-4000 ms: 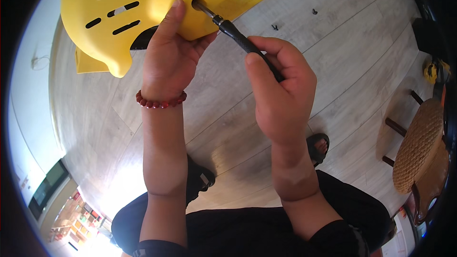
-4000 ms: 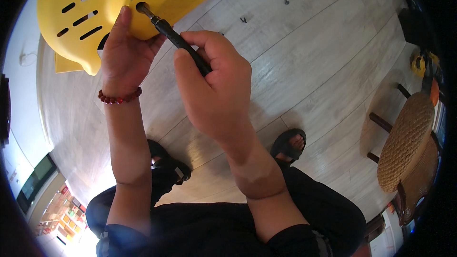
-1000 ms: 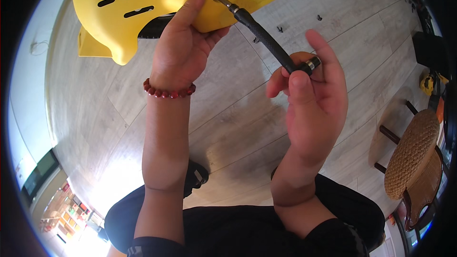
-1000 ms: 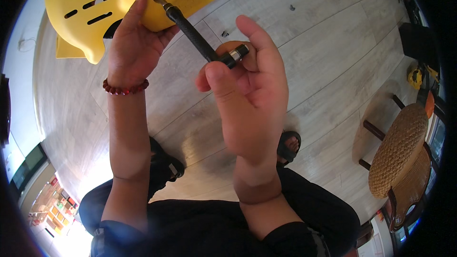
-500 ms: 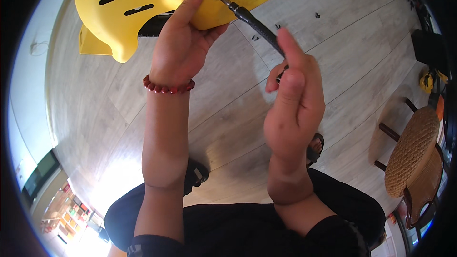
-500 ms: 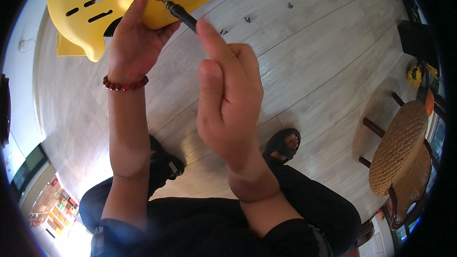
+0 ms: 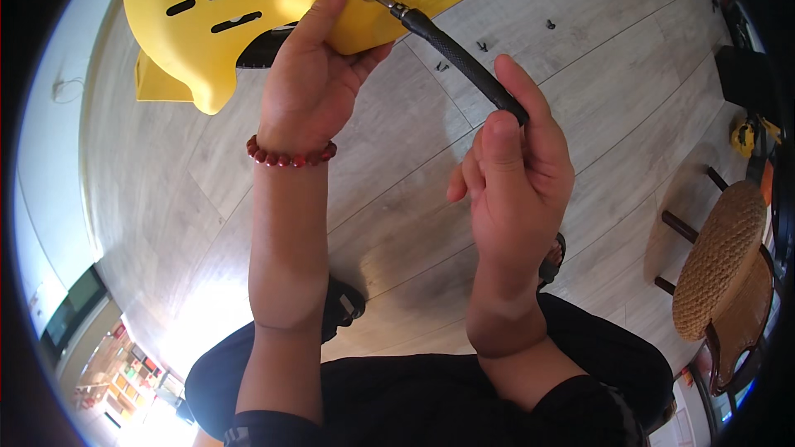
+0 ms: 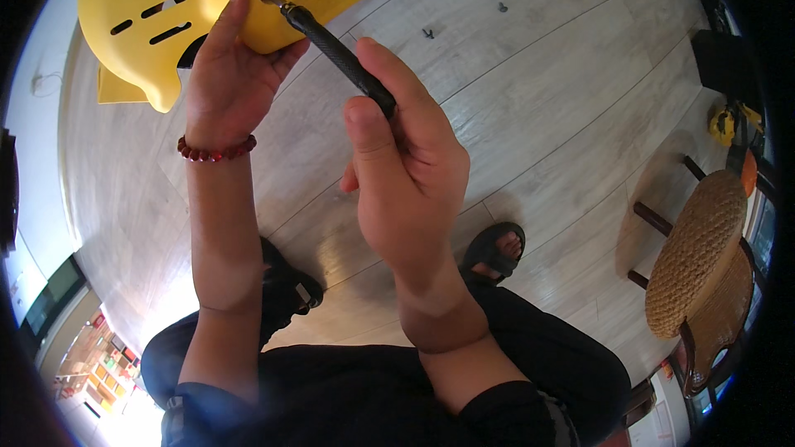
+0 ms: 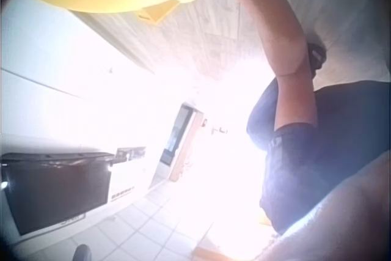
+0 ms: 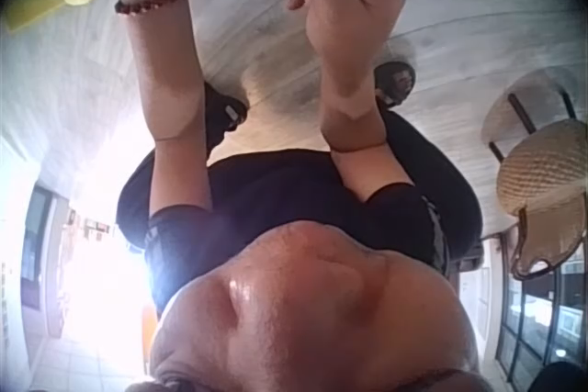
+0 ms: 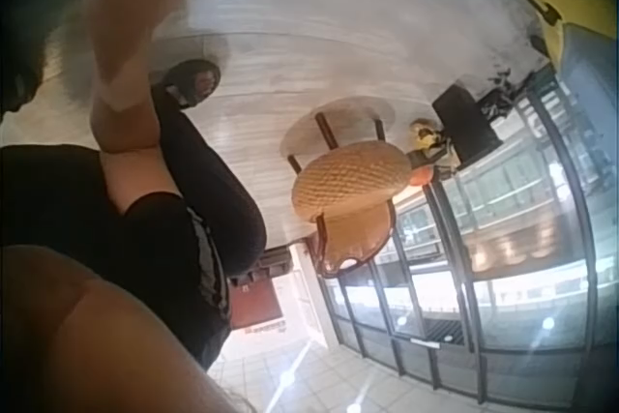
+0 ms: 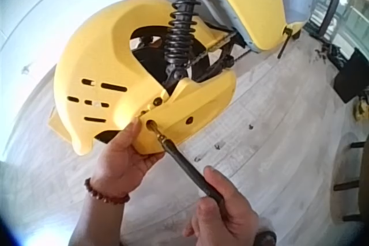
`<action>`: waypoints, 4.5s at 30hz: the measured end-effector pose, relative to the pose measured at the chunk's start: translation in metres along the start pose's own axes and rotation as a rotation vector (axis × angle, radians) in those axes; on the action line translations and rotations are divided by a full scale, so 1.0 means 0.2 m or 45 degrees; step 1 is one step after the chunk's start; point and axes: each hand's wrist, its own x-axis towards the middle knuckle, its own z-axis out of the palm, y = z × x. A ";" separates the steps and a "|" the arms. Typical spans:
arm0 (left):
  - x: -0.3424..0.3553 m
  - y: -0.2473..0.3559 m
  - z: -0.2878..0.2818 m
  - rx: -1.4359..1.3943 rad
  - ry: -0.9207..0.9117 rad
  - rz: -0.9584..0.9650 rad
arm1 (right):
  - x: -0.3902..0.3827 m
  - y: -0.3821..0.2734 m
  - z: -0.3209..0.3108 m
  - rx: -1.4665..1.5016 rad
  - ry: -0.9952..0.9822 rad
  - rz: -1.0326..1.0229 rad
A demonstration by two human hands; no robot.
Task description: Using a screwdriver to remove screws and take off the yellow plastic chain guard from a motorcycle.
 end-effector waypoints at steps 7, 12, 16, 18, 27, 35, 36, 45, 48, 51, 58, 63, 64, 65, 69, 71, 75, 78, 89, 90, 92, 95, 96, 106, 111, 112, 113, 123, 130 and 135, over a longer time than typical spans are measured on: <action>0.01 -0.01 0.00 0.002 0.007 0.036 | 0.04 0.12 -0.04 -0.672 0.030 -0.594; 0.01 -0.01 0.00 0.001 0.004 0.024 | 0.03 0.07 0.03 -0.035 0.203 -0.137; 0.00 0.00 -0.01 0.002 0.019 0.029 | 0.02 0.03 0.02 -0.197 0.057 0.079; 0.00 -0.01 0.00 -0.008 0.006 0.017 | 0.01 0.05 0.03 -0.202 0.059 -0.061; 0.01 0.00 0.00 0.012 -0.025 0.014 | 0.04 0.13 0.02 -0.257 0.099 -0.623; 0.01 -0.01 0.01 0.034 0.014 0.023 | 0.03 0.12 -0.04 0.087 -0.078 -0.220; 0.01 -0.01 0.01 0.027 0.008 0.026 | 0.05 0.17 -0.07 -0.084 -0.176 -0.458; 0.01 -0.01 0.01 -0.022 -0.008 0.021 | 0.04 0.17 0.02 0.366 0.032 -0.251; 0.01 -0.01 -0.01 -0.008 -0.010 0.033 | 0.06 0.12 0.05 0.500 0.156 -0.068; 0.01 -0.01 -0.01 0.007 0.014 0.038 | 0.05 0.06 -0.01 0.475 -0.013 0.265; 0.01 -0.02 -0.01 0.020 0.011 0.024 | 0.05 0.12 -0.02 -0.815 -0.145 -0.588; 0.01 -0.01 0.00 -0.001 0.013 0.028 | 0.07 0.19 -0.02 -0.453 -0.139 -0.627; 0.00 -0.01 0.00 0.015 0.012 0.036 | 0.08 0.22 -0.01 -0.366 0.005 -0.697; 0.01 -0.01 0.00 0.013 0.010 0.035 | 0.09 0.18 0.00 -0.281 -0.067 -0.658; 0.01 -0.01 0.00 -0.027 0.003 0.017 | 0.07 0.17 0.06 -0.057 0.049 -0.579; 0.01 -0.01 -0.01 -0.030 -0.008 0.015 | 0.05 0.13 0.04 -0.094 -0.088 -0.402; 0.01 -0.01 -0.01 -0.006 -0.006 0.022 | 0.04 0.13 0.04 -0.006 -0.153 -0.226; 0.01 -0.01 -0.01 0.010 -0.009 0.018 | 0.02 0.12 0.05 0.045 -0.099 -0.106; 0.01 -0.01 0.01 0.036 0.019 0.029 | 0.09 0.01 0.04 0.436 -0.046 0.347; 0.01 -0.01 0.00 0.037 0.013 0.027 | 0.09 -0.01 0.05 0.191 0.064 0.423; 0.01 -0.01 0.00 0.039 0.009 0.027 | 0.07 -0.04 -0.02 0.185 -0.064 0.556; 0.00 -0.01 -0.01 0.039 0.027 0.033 | 0.07 -0.07 -0.04 0.153 -0.159 0.664; 0.01 -0.01 0.00 0.023 0.018 0.034 | 0.07 -0.08 -0.04 0.127 -0.124 0.640; 0.01 -0.02 0.00 -0.010 0.028 0.047 | 0.10 0.16 0.00 -0.802 -0.036 -0.921; 0.01 -0.02 0.00 0.009 0.011 0.044 | 0.07 0.06 0.02 -0.058 0.203 0.014; 0.01 -0.02 0.00 0.012 0.021 0.042 | 0.07 0.05 0.02 0.021 0.191 0.146; 0.01 -0.02 0.00 0.013 0.021 0.047 | 0.07 0.05 0.01 0.023 0.187 0.144; 0.00 -0.01 0.01 0.002 0.022 0.038 | 0.08 0.19 0.00 -0.609 -0.028 -0.741; 0.00 -0.02 0.02 -0.038 0.037 0.015 | 0.11 0.22 0.05 -0.268 0.152 -0.759; 0.00 -0.02 0.01 0.019 0.035 0.044 | 0.05 0.09 0.05 0.144 0.109 -0.205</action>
